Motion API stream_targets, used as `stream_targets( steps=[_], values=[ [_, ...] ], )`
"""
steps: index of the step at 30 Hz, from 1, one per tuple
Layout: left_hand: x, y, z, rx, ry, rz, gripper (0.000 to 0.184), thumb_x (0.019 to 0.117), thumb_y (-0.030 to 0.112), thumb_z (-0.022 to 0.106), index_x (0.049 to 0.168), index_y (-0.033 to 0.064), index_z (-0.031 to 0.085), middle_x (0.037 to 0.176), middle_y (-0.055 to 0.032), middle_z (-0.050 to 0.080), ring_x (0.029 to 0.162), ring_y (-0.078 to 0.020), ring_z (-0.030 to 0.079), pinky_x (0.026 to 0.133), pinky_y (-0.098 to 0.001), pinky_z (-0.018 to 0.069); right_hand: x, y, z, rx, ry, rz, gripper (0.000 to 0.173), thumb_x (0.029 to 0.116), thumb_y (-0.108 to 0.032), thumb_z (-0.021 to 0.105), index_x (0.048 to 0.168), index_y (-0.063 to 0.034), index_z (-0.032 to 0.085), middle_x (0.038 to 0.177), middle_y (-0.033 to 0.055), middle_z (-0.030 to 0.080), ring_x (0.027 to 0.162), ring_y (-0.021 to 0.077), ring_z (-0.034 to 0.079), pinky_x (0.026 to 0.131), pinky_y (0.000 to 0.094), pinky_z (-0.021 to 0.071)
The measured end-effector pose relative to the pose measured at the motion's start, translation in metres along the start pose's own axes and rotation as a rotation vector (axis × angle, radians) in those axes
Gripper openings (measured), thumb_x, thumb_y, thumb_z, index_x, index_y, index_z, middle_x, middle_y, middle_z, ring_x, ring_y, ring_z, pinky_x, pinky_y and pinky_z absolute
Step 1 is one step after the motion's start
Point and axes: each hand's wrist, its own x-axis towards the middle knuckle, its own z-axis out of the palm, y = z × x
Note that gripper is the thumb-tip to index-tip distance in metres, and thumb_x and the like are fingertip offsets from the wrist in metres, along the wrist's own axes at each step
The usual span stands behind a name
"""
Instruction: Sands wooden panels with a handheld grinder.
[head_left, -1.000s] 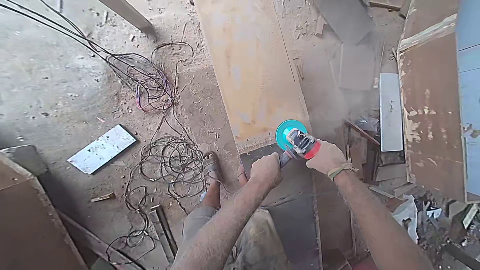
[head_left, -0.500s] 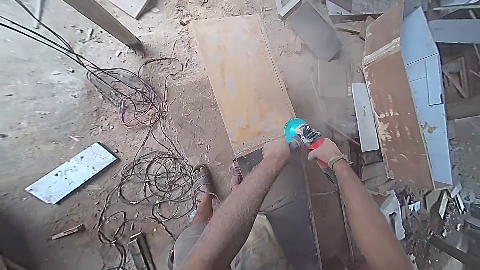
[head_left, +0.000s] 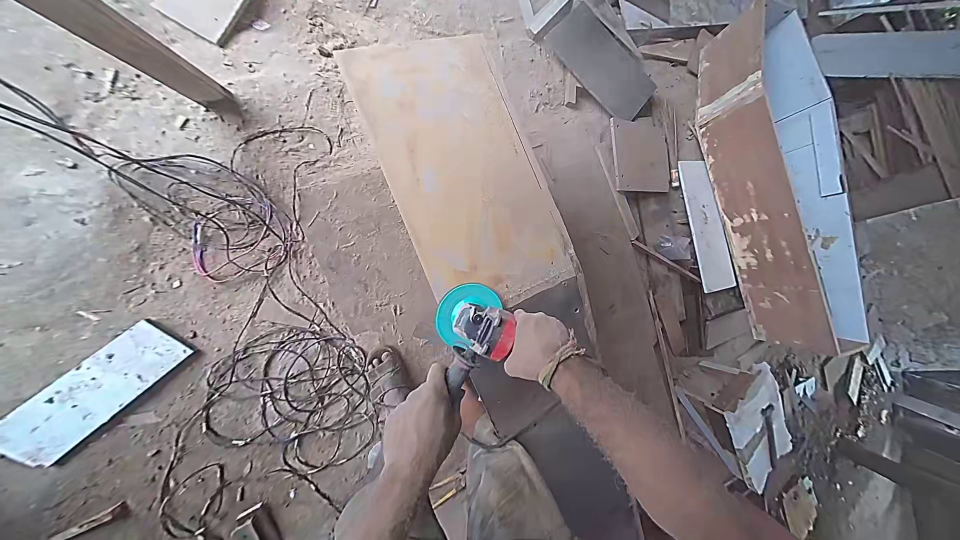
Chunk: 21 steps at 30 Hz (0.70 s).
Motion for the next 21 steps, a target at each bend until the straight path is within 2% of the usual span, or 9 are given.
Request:
stream_targets(
  steps=[4,11,18,21],
  values=[
    [0.013,0.046,-0.024,0.016,-0.109,0.064,0.042,0.098,0.041,0.064,0.13,0.0154,0.056,0.103,-0.0139,0.074,0.097,-0.036,0.075,0.079,-0.0569,0.0592,0.006,0.035,-0.017,0.026,0.036,0.113,0.061,0.0721,-0.036,0.081,0.123,-0.0082,0.065,0.117,0.0147,0.072,0.11,0.0327,0.071,0.088,0.0573,0.0583],
    [0.035,0.123,-0.042,0.077,-0.164,0.23,0.038,0.0966,0.031,0.064,0.13,0.0146,0.055,0.106,-0.0138,0.074,0.1,-0.0366,0.074,0.08,-0.0578,0.0588,0.015,0.107,-0.034,0.171,0.098,0.306,0.067,0.0661,-0.032,0.087,0.125,-0.0082,0.065,0.12,0.015,0.071,0.113,0.0321,0.07,0.092,0.0561,0.0574],
    [0.051,0.174,-0.064,0.18,-0.171,0.321,0.037,0.0943,0.023,0.066,0.128,0.0111,0.057,0.112,-0.0161,0.072,0.105,-0.0385,0.072,0.082,-0.0594,0.0578,0.027,0.153,-0.035,0.358,0.16,0.362,0.069,0.0629,-0.03,0.091,0.123,-0.0059,0.066,0.117,0.0162,0.072,0.112,0.0324,0.07,0.093,0.0562,0.0569],
    [0.055,0.175,-0.075,0.215,-0.162,0.325,0.037,0.095,0.022,0.065,0.129,0.0094,0.058,0.115,-0.0173,0.071,0.108,-0.0383,0.071,0.084,-0.0597,0.0571,0.027,0.149,-0.04,0.397,0.169,0.352,0.072,0.0653,-0.031,0.091,0.126,-0.0036,0.063,0.121,0.0175,0.07,0.115,0.0325,0.069,0.095,0.0553,0.0563]
  ],
)
